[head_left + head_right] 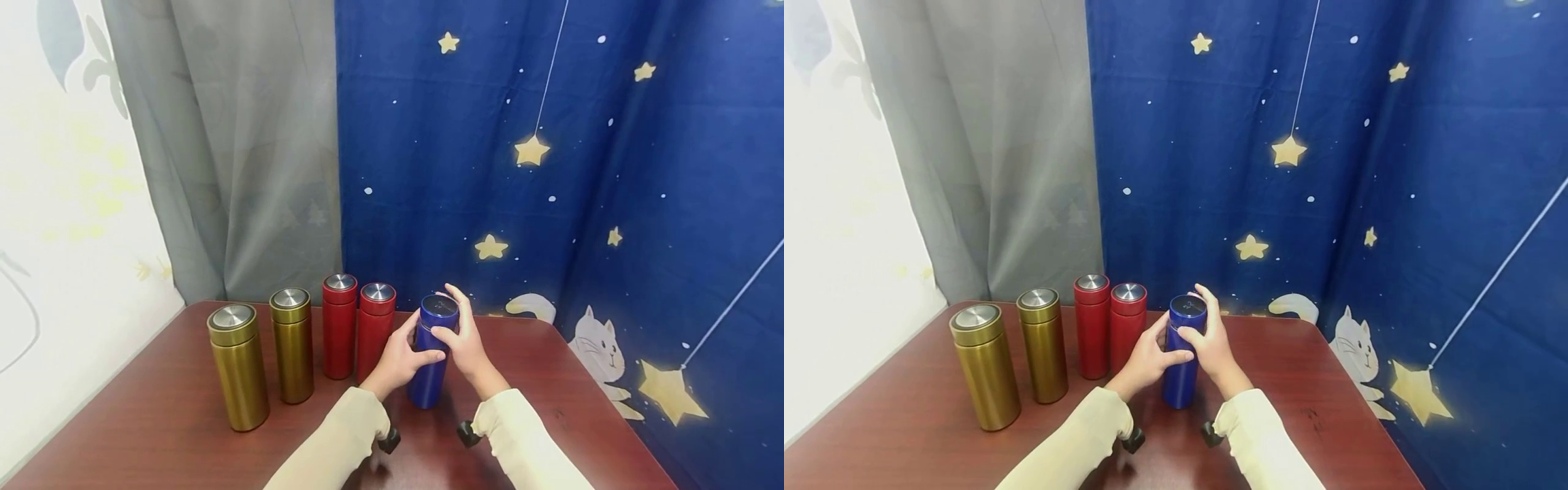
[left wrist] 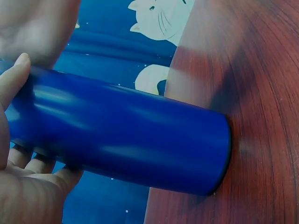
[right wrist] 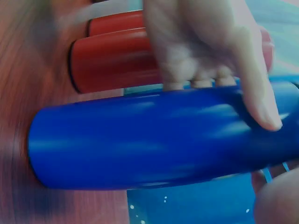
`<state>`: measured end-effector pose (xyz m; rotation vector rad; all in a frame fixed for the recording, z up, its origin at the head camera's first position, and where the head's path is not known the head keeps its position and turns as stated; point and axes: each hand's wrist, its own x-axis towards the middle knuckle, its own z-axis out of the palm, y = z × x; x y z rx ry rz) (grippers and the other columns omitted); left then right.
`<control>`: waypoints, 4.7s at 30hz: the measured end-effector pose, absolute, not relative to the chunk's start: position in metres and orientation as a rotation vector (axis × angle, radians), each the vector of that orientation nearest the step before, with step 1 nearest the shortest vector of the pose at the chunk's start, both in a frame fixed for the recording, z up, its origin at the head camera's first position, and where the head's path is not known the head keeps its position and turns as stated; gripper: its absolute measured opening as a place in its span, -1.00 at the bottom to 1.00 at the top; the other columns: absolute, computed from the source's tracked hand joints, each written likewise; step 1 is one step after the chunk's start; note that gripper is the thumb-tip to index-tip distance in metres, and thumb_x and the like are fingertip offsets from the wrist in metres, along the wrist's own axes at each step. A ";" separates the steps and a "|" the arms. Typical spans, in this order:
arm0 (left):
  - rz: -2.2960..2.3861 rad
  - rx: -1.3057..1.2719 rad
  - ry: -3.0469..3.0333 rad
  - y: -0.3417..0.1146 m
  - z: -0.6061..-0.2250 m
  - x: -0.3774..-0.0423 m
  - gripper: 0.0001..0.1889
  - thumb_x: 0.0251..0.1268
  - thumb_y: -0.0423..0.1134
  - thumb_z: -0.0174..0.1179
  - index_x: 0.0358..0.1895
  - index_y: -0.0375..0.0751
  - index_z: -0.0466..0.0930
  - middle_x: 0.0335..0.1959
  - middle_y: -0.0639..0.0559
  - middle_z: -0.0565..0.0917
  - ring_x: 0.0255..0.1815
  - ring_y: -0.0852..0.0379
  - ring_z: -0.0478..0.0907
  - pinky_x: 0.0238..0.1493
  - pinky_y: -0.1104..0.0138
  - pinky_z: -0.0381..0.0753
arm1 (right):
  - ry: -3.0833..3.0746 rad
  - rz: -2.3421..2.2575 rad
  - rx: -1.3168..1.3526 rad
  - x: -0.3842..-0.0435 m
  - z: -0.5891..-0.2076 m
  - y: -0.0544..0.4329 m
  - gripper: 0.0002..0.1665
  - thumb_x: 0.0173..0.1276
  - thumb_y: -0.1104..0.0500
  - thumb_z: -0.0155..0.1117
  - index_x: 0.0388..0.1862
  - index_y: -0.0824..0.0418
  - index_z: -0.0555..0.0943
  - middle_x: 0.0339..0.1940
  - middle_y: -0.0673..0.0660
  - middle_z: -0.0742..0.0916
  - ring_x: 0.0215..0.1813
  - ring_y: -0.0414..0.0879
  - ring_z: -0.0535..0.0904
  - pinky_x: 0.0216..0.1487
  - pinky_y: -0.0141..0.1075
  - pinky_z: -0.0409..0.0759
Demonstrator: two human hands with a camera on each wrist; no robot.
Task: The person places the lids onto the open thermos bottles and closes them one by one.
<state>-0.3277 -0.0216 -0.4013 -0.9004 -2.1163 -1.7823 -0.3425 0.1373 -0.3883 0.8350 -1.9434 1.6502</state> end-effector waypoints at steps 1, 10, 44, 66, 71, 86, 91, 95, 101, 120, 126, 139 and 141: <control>-1.790 -0.899 -2.118 -0.022 -0.401 -0.327 -0.12 0.11 -0.36 0.41 0.49 -0.30 0.12 0.30 -0.22 0.47 0.18 -0.14 0.54 0.12 0.03 0.54 | -1.929 1.682 0.870 -0.342 -0.387 0.140 -0.12 0.20 0.38 0.21 0.50 0.26 0.12 0.30 0.37 0.45 0.20 0.13 0.50 0.19 -0.26 0.49; -1.768 -0.864 -2.117 -0.023 -0.403 -0.331 -0.13 0.11 -0.36 0.41 0.48 -0.32 0.13 0.28 -0.24 0.48 0.20 -0.17 0.51 0.16 0.00 0.51 | -1.868 1.654 0.819 -0.338 -0.387 0.149 -0.22 0.17 0.52 0.08 0.44 0.34 0.27 0.23 0.41 0.55 0.21 0.15 0.53 0.06 -0.33 0.58; -1.793 -0.874 -2.125 -0.022 -0.404 -0.331 -0.14 0.12 -0.34 0.40 0.49 -0.26 0.14 0.26 -0.19 0.51 0.15 -0.12 0.56 0.10 0.07 0.56 | -2.011 1.533 0.838 -0.309 -0.356 0.140 -0.33 0.07 0.58 -0.02 0.27 0.56 0.39 0.22 0.50 0.50 0.12 0.34 0.51 0.08 -0.37 0.51; -1.815 -0.915 -2.109 -0.022 -0.405 -0.332 -0.13 0.12 -0.35 0.40 0.49 -0.26 0.13 0.25 -0.18 0.52 0.13 -0.09 0.57 0.09 0.14 0.58 | -2.121 1.329 0.902 -0.345 -0.379 0.159 -0.37 0.31 0.26 0.27 0.38 0.14 0.44 0.27 0.18 0.55 0.24 0.07 0.44 0.24 0.07 0.40; -1.826 -0.933 -2.111 -0.022 -0.405 -0.332 -0.13 0.12 -0.36 0.40 0.49 -0.26 0.13 0.25 -0.18 0.52 0.14 -0.08 0.56 0.10 0.15 0.57 | -2.186 1.580 1.085 -0.348 -0.369 0.166 -0.38 0.34 0.42 0.14 0.39 0.34 0.36 0.29 0.34 0.51 0.20 0.26 0.52 0.14 -0.10 0.55; -1.803 -0.864 -2.136 -0.017 -0.431 -0.357 -0.09 0.11 -0.19 0.44 0.52 0.03 0.12 0.30 0.02 0.49 0.17 0.03 0.55 0.09 0.14 0.58 | -2.128 0.970 0.789 -0.348 -0.378 0.159 -0.39 0.13 0.06 0.51 0.21 0.03 0.61 0.07 0.06 0.71 0.13 0.04 0.50 0.23 0.13 0.34; -1.777 -0.877 -2.114 -0.016 -0.432 -0.358 -0.08 0.09 -0.19 0.45 0.52 0.02 0.12 0.32 0.02 0.47 0.19 0.05 0.53 0.10 0.17 0.57 | -2.046 0.848 0.669 -0.346 -0.380 0.148 -0.37 0.01 -0.04 0.57 0.10 0.08 0.66 -0.11 0.09 0.71 -0.03 0.03 0.46 0.09 0.03 0.37; -1.719 -0.878 -2.097 -0.015 -0.431 -0.358 -0.09 0.09 -0.18 0.46 0.52 -0.01 0.14 0.33 0.01 0.46 0.25 0.06 0.49 0.15 0.18 0.53 | -1.979 0.728 0.535 -0.345 -0.381 0.134 -0.34 -0.04 -0.17 0.57 -0.01 0.15 0.66 -0.23 0.13 0.64 -0.14 0.06 0.40 -0.07 -0.05 0.35; -1.667 -0.843 -2.083 -0.015 -0.431 -0.358 -0.10 0.07 -0.24 0.46 0.50 -0.15 0.18 0.33 -0.05 0.46 0.29 0.04 0.44 0.21 0.17 0.47 | -1.958 0.601 0.349 -0.343 -0.381 0.119 -0.28 -0.07 -0.29 0.52 -0.11 0.19 0.61 -0.27 0.14 0.59 -0.19 0.09 0.37 -0.14 -0.05 0.36; -1.944 -1.023 -2.109 -0.025 -0.429 -0.368 -0.09 0.12 -0.28 0.42 0.53 -0.01 0.10 0.23 -0.09 0.55 0.11 -0.02 0.59 0.04 0.14 0.61 | -2.257 1.538 1.072 -0.349 -0.364 0.169 -0.36 0.28 0.40 0.26 0.37 0.30 0.41 0.31 0.30 0.52 0.21 0.19 0.52 0.12 -0.25 0.55; -1.999 -1.049 -2.093 -0.026 -0.430 -0.370 -0.08 0.12 -0.34 0.41 0.53 -0.05 0.09 0.22 -0.13 0.54 0.11 -0.03 0.59 0.03 0.15 0.62 | -2.322 1.407 1.027 -0.349 -0.361 0.171 -0.35 0.25 0.39 0.31 0.34 0.34 0.43 0.27 0.34 0.54 0.27 0.28 0.46 0.22 0.07 0.46; -1.877 -0.933 -2.127 -0.026 -0.406 -0.334 -0.13 0.14 -0.36 0.38 0.51 -0.24 0.11 0.29 -0.17 0.48 0.17 -0.09 0.55 0.09 0.09 0.58 | -2.191 0.954 0.768 -0.343 -0.370 0.160 -0.35 0.03 -0.01 0.58 0.17 0.00 0.65 0.04 0.01 0.72 0.04 -0.03 0.47 0.04 0.03 0.45; -1.868 -0.923 -2.108 -0.025 -0.407 -0.332 -0.14 0.14 -0.36 0.38 0.50 -0.23 0.11 0.30 -0.17 0.47 0.18 -0.10 0.54 0.10 0.08 0.57 | -2.168 0.904 0.738 -0.343 -0.371 0.157 -0.34 0.01 -0.04 0.59 0.15 0.02 0.66 0.00 0.03 0.73 -0.01 -0.05 0.45 0.01 -0.02 0.42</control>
